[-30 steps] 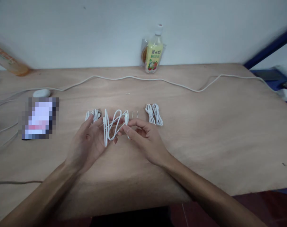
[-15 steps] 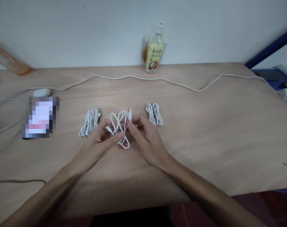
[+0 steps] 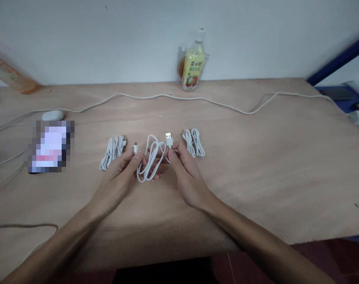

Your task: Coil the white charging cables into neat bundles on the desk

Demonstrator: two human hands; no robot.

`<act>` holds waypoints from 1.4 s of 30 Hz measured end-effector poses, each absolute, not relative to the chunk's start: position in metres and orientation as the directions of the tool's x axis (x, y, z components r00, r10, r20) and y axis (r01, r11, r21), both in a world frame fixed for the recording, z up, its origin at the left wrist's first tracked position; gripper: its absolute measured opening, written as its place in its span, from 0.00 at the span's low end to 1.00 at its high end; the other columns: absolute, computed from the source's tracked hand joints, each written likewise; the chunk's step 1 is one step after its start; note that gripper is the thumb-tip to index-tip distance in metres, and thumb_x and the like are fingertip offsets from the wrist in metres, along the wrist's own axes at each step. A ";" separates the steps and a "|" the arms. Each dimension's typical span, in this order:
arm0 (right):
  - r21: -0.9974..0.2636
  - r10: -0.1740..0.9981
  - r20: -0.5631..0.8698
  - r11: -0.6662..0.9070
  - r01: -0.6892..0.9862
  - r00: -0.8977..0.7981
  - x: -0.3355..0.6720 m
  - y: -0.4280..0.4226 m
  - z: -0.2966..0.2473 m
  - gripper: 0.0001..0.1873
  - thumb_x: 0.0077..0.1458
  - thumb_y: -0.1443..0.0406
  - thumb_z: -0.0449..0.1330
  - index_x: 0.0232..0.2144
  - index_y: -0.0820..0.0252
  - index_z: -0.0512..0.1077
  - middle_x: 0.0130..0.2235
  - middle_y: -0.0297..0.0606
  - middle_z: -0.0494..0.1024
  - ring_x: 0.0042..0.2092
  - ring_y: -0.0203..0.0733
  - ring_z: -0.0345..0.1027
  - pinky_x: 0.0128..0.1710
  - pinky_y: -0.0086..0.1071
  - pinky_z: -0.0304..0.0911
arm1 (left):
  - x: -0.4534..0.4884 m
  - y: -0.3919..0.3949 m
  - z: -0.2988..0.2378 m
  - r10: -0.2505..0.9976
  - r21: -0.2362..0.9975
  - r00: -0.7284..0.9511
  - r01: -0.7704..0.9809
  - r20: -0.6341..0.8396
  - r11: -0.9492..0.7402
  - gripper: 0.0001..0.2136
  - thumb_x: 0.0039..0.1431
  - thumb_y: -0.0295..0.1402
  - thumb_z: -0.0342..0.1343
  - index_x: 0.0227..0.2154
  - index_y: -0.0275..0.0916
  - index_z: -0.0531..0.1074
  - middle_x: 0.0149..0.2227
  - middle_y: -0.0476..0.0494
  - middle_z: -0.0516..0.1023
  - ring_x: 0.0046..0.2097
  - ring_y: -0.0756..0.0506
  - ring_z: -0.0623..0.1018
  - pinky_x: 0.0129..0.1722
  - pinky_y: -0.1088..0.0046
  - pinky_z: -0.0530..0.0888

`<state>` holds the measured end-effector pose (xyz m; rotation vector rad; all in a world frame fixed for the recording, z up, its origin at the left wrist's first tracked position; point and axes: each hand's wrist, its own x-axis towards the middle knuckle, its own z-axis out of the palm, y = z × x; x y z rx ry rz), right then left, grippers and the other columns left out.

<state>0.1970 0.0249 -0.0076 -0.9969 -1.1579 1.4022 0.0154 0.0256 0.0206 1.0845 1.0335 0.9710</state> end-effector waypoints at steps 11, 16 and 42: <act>-0.980 0.972 -0.038 -0.081 -0.179 -0.231 0.200 0.023 -0.009 0.15 0.72 0.48 0.62 0.42 0.50 0.75 0.43 0.35 0.78 0.47 0.46 0.72 0.55 0.42 0.69 | 0.017 0.023 0.021 0.899 0.887 0.325 -0.257 -0.293 0.382 0.19 0.63 0.51 0.70 0.42 0.41 0.77 0.42 0.39 0.87 0.39 0.38 0.89 0.40 0.59 0.86; -0.968 0.963 -0.037 -0.100 -0.229 -0.267 0.197 0.023 -0.005 0.15 0.71 0.47 0.63 0.39 0.49 0.72 0.38 0.34 0.76 0.37 0.44 0.70 0.44 0.42 0.72 | 0.017 0.022 0.028 0.905 0.946 0.336 -0.094 -0.263 0.310 0.18 0.54 0.36 0.78 0.40 0.41 0.75 0.39 0.46 0.87 0.34 0.44 0.85 0.40 0.64 0.84; -0.990 0.986 -0.010 -0.033 -0.134 -0.168 0.201 0.030 -0.005 0.09 0.62 0.57 0.72 0.43 0.51 0.84 0.42 0.37 0.88 0.45 0.46 0.81 0.54 0.46 0.76 | 0.018 0.023 0.023 0.995 0.995 0.055 -0.050 -0.081 0.084 0.16 0.69 0.37 0.64 0.30 0.44 0.62 0.34 0.50 0.78 0.37 0.45 0.80 0.44 0.65 0.77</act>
